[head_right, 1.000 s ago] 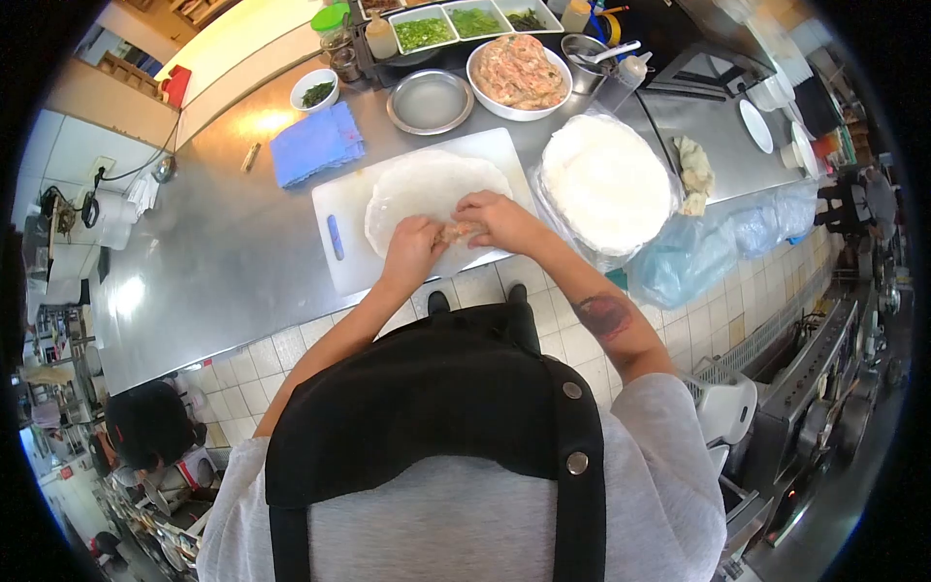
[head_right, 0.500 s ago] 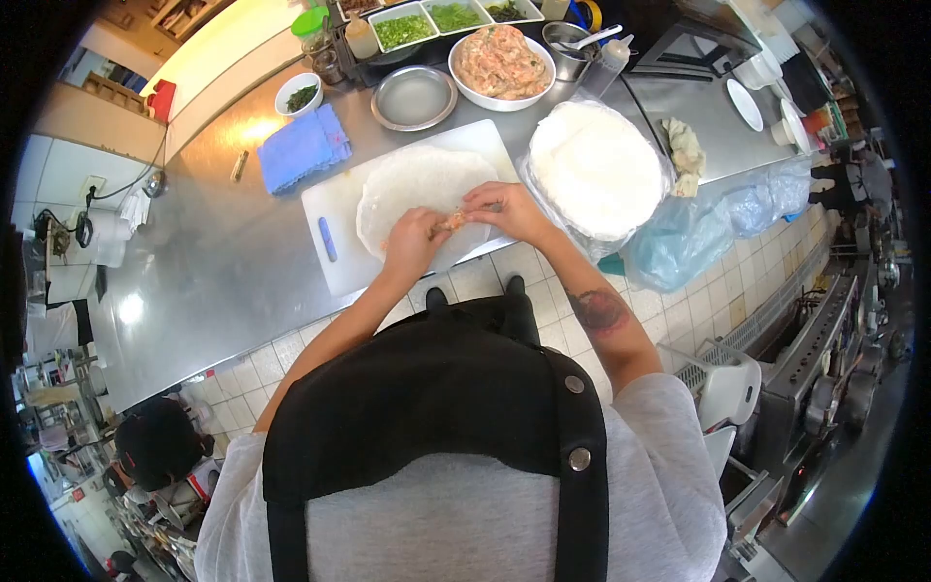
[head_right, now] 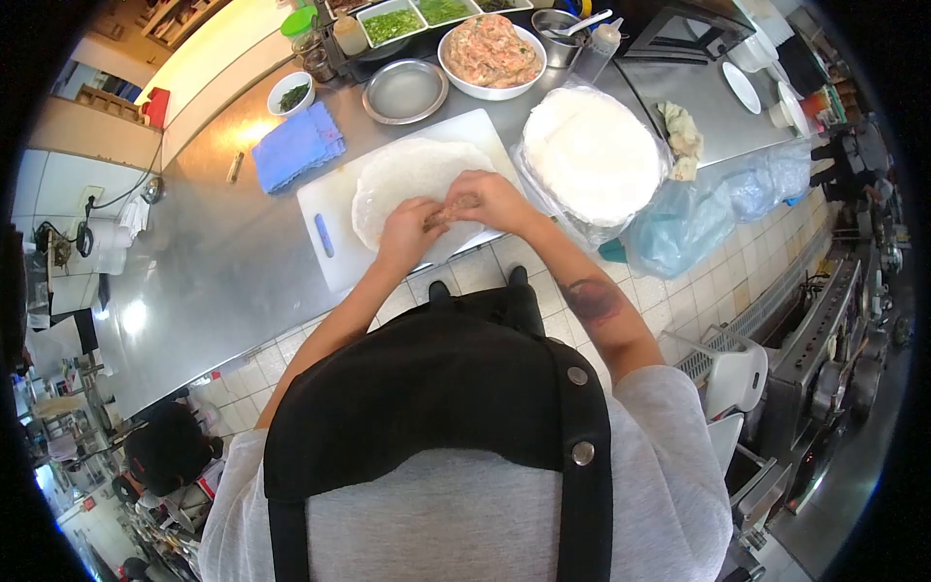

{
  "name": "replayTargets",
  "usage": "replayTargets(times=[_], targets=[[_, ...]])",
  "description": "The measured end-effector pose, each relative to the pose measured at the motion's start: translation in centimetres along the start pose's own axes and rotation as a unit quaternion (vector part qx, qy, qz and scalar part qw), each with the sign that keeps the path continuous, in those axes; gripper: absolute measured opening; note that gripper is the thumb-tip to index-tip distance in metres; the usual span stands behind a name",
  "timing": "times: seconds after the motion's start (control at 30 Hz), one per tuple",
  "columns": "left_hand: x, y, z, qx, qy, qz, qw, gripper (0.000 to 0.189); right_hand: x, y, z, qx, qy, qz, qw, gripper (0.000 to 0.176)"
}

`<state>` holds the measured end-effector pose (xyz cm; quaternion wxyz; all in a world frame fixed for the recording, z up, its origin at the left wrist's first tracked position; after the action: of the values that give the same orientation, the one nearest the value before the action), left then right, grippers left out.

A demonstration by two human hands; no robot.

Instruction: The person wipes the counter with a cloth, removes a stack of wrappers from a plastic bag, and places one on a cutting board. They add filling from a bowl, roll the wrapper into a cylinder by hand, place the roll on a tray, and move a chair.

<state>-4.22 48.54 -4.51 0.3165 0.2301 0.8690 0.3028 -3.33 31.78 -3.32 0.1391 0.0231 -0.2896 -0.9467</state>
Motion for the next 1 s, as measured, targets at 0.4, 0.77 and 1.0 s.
replayTargets(times=[0.4,0.77,1.0], targets=[[2.9,3.8,1.4,-0.044,-0.010,0.009,0.999,0.019,0.2,0.1,-0.6,-0.020,-0.005,0.022,1.000,0.033],[5.3,4.7,2.4,0.039,0.088,-0.029,0.995,0.023,0.2,1.5,-2.0,0.033,0.041,0.038,0.998,0.036],[6.5,5.1,3.5,0.066,0.088,-0.056,0.992,0.020,0.2,1.6,-4.0,0.055,0.016,0.045,0.997,0.039]])
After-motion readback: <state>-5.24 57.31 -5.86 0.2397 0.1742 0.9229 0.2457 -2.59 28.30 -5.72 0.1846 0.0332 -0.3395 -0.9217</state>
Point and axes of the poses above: each hand's wrist, its own x-axis away from the middle knuckle, its own y-axis out of the back of the hand, z = x × y, the point moved 4 cm from there along -x, towards the middle knuckle, and after that the axes turned 14 degrees about -y, right-handed, at the moved point
